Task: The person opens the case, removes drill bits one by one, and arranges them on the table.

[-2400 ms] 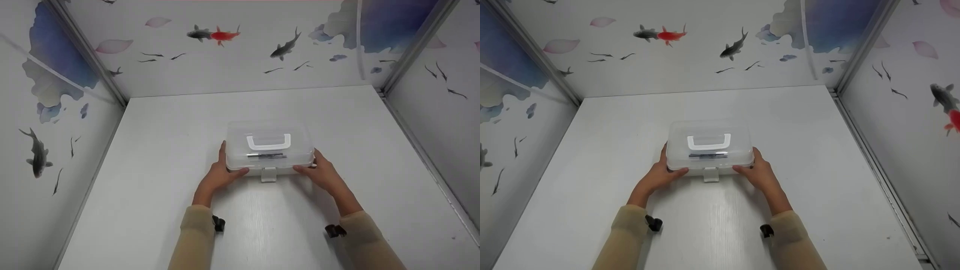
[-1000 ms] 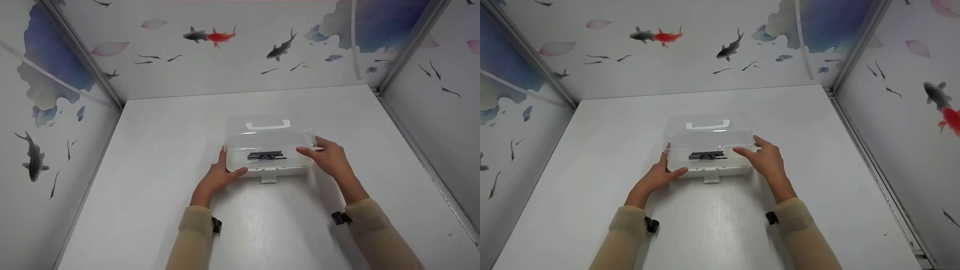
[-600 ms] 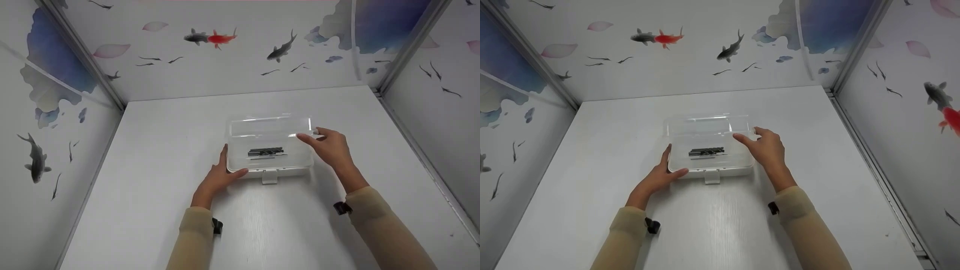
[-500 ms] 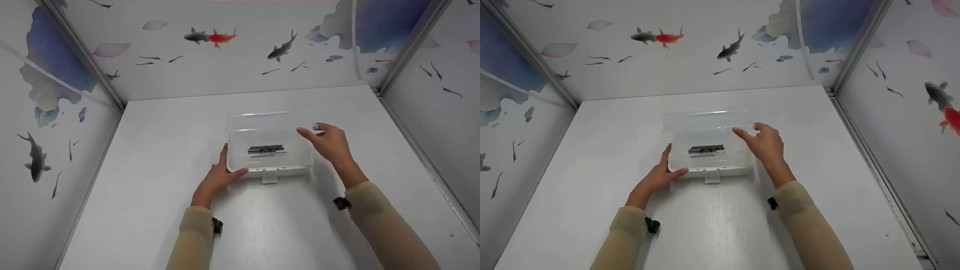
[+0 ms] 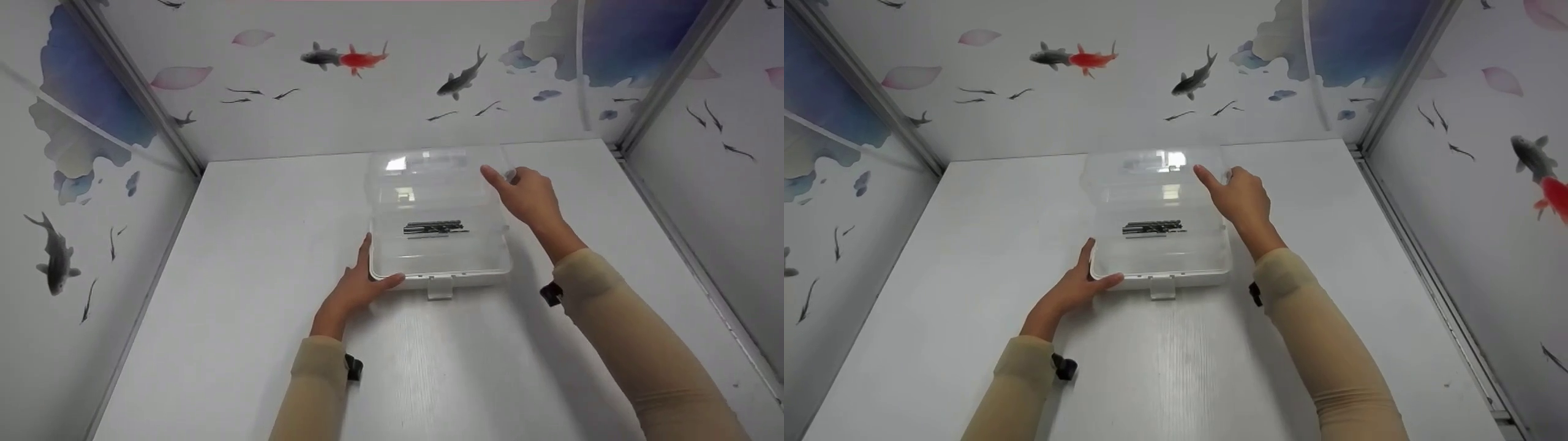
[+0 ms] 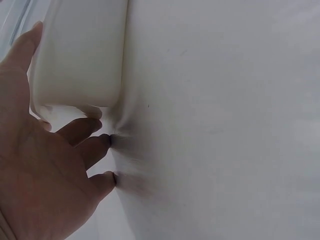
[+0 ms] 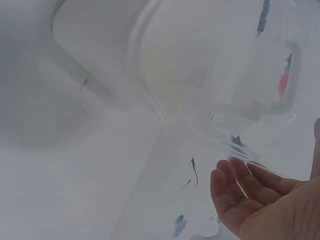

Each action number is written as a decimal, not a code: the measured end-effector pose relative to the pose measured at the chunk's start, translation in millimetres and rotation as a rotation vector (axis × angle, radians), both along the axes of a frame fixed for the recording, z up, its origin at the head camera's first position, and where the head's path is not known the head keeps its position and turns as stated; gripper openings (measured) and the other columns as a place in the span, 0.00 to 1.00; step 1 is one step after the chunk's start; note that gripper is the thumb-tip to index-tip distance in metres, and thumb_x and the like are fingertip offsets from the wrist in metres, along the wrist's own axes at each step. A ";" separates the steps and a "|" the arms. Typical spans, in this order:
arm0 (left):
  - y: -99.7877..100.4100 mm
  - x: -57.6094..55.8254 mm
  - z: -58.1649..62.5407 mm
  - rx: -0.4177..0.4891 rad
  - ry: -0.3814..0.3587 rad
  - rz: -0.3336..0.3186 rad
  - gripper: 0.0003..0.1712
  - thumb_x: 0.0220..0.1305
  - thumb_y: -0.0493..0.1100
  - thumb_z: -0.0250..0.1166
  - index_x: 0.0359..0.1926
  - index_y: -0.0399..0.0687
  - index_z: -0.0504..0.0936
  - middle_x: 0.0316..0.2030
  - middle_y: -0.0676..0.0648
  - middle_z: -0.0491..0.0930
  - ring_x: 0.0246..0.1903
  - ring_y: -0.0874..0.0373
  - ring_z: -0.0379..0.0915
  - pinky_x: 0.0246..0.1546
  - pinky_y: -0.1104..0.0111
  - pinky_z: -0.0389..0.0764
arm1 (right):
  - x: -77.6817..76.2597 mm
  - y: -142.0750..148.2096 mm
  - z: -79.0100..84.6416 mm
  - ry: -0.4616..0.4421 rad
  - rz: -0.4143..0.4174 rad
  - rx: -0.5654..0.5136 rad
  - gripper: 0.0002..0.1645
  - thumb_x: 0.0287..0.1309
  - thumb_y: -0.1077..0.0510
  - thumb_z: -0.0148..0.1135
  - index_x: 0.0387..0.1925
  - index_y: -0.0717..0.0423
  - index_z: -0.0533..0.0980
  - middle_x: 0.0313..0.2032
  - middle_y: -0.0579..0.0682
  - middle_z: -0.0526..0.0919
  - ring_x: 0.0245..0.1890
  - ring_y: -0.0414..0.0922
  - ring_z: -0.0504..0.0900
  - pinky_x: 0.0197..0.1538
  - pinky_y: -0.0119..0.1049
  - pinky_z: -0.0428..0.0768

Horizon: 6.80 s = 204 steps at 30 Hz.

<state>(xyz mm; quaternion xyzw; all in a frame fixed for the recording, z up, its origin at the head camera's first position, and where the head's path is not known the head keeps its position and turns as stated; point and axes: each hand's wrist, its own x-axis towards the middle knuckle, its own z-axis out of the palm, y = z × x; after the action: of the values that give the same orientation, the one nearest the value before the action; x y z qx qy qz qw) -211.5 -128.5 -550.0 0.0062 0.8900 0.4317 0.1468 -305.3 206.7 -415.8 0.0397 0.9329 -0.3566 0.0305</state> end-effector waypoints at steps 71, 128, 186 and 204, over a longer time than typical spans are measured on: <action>-1.0 -1.7 -7.5 0.049 0.027 0.022 0.75 0.54 0.81 0.71 0.87 0.68 0.34 0.87 0.45 0.46 0.85 0.40 0.46 0.86 0.44 0.40 | -107.8 14.6 -54.1 -0.499 0.038 -0.734 0.65 0.68 0.14 0.25 0.87 0.54 0.36 0.87 0.55 0.32 0.88 0.60 0.37 0.86 0.62 0.47; -1.6 1.0 -7.2 0.052 0.032 0.018 0.75 0.54 0.81 0.71 0.87 0.69 0.33 0.87 0.46 0.43 0.85 0.41 0.46 0.86 0.46 0.37 | 33.2 13.3 -16.2 -0.011 0.286 0.212 0.38 0.81 0.43 0.54 0.78 0.63 0.64 0.73 0.70 0.69 0.71 0.68 0.74 0.69 0.66 0.75; -1.1 -4.5 -1.7 -0.020 0.002 0.022 0.72 0.54 0.86 0.65 0.87 0.75 0.33 0.79 0.31 0.64 0.74 0.34 0.69 0.75 0.40 0.69 | -3.3 -47.8 18.7 0.086 0.411 0.273 0.31 0.78 0.50 0.60 0.75 0.59 0.71 0.56 0.65 0.85 0.56 0.60 0.85 0.58 0.58 0.83; 0.8 -5.6 -2.3 -0.040 -0.008 0.014 0.71 0.57 0.85 0.65 0.86 0.75 0.31 0.78 0.30 0.65 0.74 0.33 0.70 0.74 0.40 0.70 | -22.5 -53.2 26.8 0.064 0.415 0.310 0.31 0.78 0.52 0.59 0.74 0.59 0.71 0.52 0.63 0.85 0.50 0.57 0.85 0.54 0.55 0.83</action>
<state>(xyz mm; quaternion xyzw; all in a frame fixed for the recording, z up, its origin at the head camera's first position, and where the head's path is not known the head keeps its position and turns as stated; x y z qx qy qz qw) -217.1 -127.8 -552.3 -0.0046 0.8980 0.4146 0.1473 -327.7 153.5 -389.0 -0.1595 0.9651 -0.1965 0.0670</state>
